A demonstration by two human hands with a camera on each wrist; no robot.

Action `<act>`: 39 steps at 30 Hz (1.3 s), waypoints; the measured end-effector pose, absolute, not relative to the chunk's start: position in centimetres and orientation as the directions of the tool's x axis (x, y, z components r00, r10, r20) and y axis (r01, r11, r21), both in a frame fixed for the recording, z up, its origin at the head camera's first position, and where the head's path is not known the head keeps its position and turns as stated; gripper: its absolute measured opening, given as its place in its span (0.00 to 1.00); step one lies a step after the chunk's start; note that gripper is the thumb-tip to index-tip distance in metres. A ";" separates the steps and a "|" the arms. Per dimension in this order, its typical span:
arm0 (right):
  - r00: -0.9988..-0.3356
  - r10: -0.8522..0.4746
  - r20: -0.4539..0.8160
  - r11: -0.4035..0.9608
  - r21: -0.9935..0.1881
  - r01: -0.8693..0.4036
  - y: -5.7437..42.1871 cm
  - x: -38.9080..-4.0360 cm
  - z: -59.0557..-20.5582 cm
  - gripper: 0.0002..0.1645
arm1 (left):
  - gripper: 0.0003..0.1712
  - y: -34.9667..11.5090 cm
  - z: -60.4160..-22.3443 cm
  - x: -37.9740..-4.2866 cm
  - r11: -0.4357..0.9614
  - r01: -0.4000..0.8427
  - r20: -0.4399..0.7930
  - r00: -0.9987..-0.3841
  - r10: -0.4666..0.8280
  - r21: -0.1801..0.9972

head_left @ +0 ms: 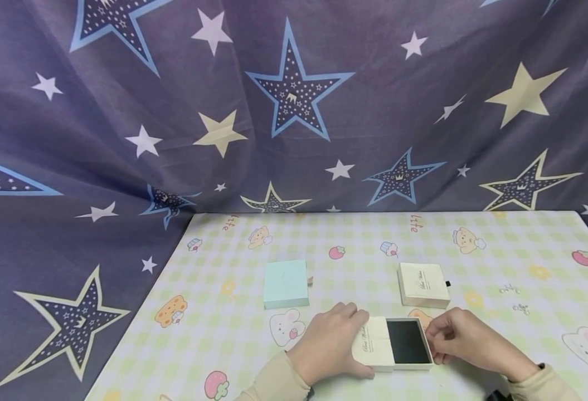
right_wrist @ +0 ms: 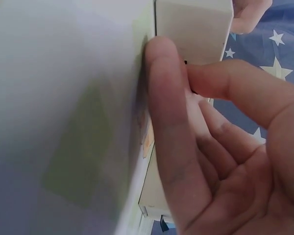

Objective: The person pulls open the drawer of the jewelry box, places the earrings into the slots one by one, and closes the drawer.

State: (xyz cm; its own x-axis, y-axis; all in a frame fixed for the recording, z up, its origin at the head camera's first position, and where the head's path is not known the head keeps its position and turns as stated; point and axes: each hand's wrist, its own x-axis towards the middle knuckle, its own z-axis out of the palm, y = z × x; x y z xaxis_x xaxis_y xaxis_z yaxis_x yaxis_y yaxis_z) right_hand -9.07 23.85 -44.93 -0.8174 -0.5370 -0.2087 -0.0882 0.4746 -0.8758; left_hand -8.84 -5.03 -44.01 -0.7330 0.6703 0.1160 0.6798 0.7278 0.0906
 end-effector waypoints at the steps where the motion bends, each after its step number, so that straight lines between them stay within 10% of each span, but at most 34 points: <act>1: -0.817 -0.538 -0.207 0.474 -0.876 -0.090 23.9 -9.1 -44.9 0.11 | 0.48 -5.0 -44.0 -8.8 0.728 0.680 0.117 -0.733 0.670 0.090; 20: -0.823 -0.525 -0.218 0.487 -0.870 -0.080 24.8 -9.4 -44.5 0.10 | 0.49 -5.0 -43.8 -8.9 0.736 0.670 0.089 -0.743 0.664 0.103; 39: -0.913 -0.390 0.118 0.673 -0.640 -0.370 28.5 -9.4 -43.4 0.05 | 0.49 -4.9 -44.0 -8.9 0.733 0.671 0.097 -0.742 0.664 0.111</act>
